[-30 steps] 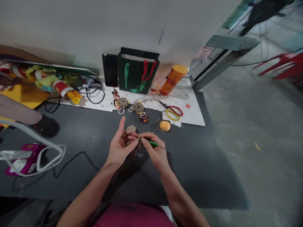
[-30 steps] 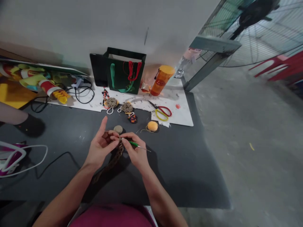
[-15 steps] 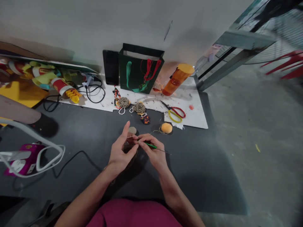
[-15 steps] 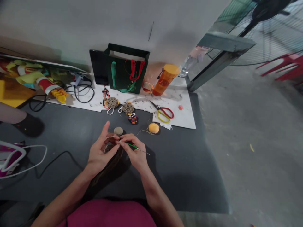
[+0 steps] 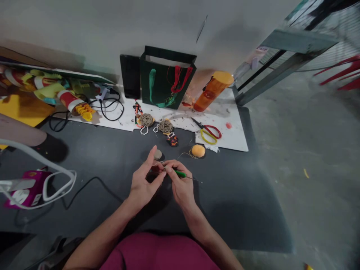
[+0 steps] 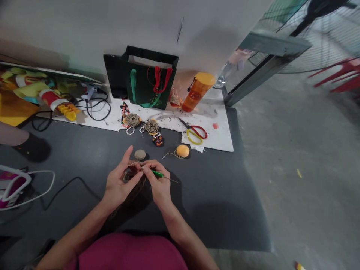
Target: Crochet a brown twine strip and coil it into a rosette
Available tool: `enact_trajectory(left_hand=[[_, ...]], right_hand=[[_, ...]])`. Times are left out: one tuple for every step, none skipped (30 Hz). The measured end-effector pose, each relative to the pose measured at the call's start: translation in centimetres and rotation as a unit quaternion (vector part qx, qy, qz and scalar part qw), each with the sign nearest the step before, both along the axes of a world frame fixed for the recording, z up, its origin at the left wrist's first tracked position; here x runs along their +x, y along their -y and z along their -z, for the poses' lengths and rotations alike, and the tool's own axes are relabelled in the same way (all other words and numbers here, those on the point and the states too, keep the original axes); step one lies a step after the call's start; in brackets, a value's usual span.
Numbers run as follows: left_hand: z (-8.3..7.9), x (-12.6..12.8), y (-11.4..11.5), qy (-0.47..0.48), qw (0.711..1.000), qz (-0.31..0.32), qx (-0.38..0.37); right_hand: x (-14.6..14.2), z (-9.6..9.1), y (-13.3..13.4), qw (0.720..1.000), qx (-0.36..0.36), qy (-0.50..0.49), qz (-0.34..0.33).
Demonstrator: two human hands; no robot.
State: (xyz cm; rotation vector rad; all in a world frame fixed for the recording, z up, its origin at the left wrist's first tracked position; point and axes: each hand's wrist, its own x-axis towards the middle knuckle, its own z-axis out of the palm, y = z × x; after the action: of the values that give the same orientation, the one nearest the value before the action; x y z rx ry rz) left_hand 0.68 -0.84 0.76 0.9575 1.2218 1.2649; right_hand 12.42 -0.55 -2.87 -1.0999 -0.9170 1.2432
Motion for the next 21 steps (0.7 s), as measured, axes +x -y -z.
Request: enact_trajectory(left_hand=[[0.0,0.0,0.0,-0.002,1.0,0.005,-0.002],[0.0,0.0,0.0,0.001,1.0,0.01,-0.005],[-0.1,0.0,-0.1,0.009,1.0,0.016,-0.013],[0.0,0.0,-0.1,0.019,0.999,0.022,-0.022],[0.0,-0.1,-0.1,0.032,0.999,0.026,-0.032],[0.0,-0.1,-0.2,0.045,0.998,0.028,-0.042],[0.0,-0.2,-0.3,0.058,0.997,0.03,-0.051],[0.1,-0.3,-0.4,0.071,0.995,0.032,-0.058],[0.1,-0.3,-0.4,0.086,0.994,0.033,-0.062],[0.2,-0.4,-0.5,0.102,0.992,0.032,-0.064],[0.3,-0.4,-0.6,0.118,0.99,0.031,-0.066],[0.4,-0.5,-0.7,0.133,0.988,0.031,-0.069],[0.5,-0.5,-0.7,0.147,0.986,0.031,-0.073],[0.7,-0.6,-0.8,0.159,0.984,0.031,-0.078],[0.8,-0.6,-0.8,0.168,0.982,0.031,-0.084],[0.8,-0.6,-0.9,0.174,0.98,0.03,-0.09],[0.9,-0.6,-0.9,0.178,0.979,0.027,-0.094],[0.9,-0.6,-0.9,0.179,0.979,0.023,-0.097],[0.9,-0.5,-0.9,0.177,0.979,0.019,-0.098],[0.9,-0.5,-0.9,0.173,0.98,0.016,-0.099],[0.8,-0.5,-0.9,0.166,0.981,0.014,-0.1]], right_hand=[[-0.1,0.0,0.0,1.0,0.001,0.002,0.007],[-0.1,0.0,0.1,1.0,0.004,0.006,0.012],[-0.1,0.1,0.1,1.0,0.008,0.011,0.013],[0.0,0.1,0.1,1.0,0.013,0.018,0.011],[0.1,0.2,0.2,1.0,0.019,0.025,0.004],[0.2,0.2,0.2,0.999,0.026,0.032,-0.005],[0.3,0.2,0.2,0.999,0.034,0.038,-0.015],[0.4,0.2,0.2,0.998,0.041,0.044,-0.024],[0.5,0.1,0.3,0.997,0.049,0.049,-0.029],[0.6,0.0,0.3,0.996,0.056,0.056,-0.032],[0.6,-0.2,0.3,0.995,0.063,0.065,-0.033],[0.7,-0.4,0.3,0.994,0.07,0.073,-0.033],[0.7,-0.6,0.3,0.993,0.078,0.081,-0.031],[0.7,-0.8,0.3,0.992,0.086,0.09,-0.029],[0.7,-1.1,0.2,0.99,0.095,0.099,-0.028],[0.7,-1.3,0.2,0.988,0.105,0.109,-0.026],[0.8,-1.5,0.2,0.986,0.113,0.122,-0.026],[0.8,-1.6,0.1,0.983,0.121,0.136,-0.026],[0.8,-1.7,0.1,0.98,0.129,0.151,-0.026],[0.8,-1.8,0.1,0.976,0.138,0.167,-0.023],[0.9,-1.8,0.1,0.972,0.147,0.182,-0.021]])
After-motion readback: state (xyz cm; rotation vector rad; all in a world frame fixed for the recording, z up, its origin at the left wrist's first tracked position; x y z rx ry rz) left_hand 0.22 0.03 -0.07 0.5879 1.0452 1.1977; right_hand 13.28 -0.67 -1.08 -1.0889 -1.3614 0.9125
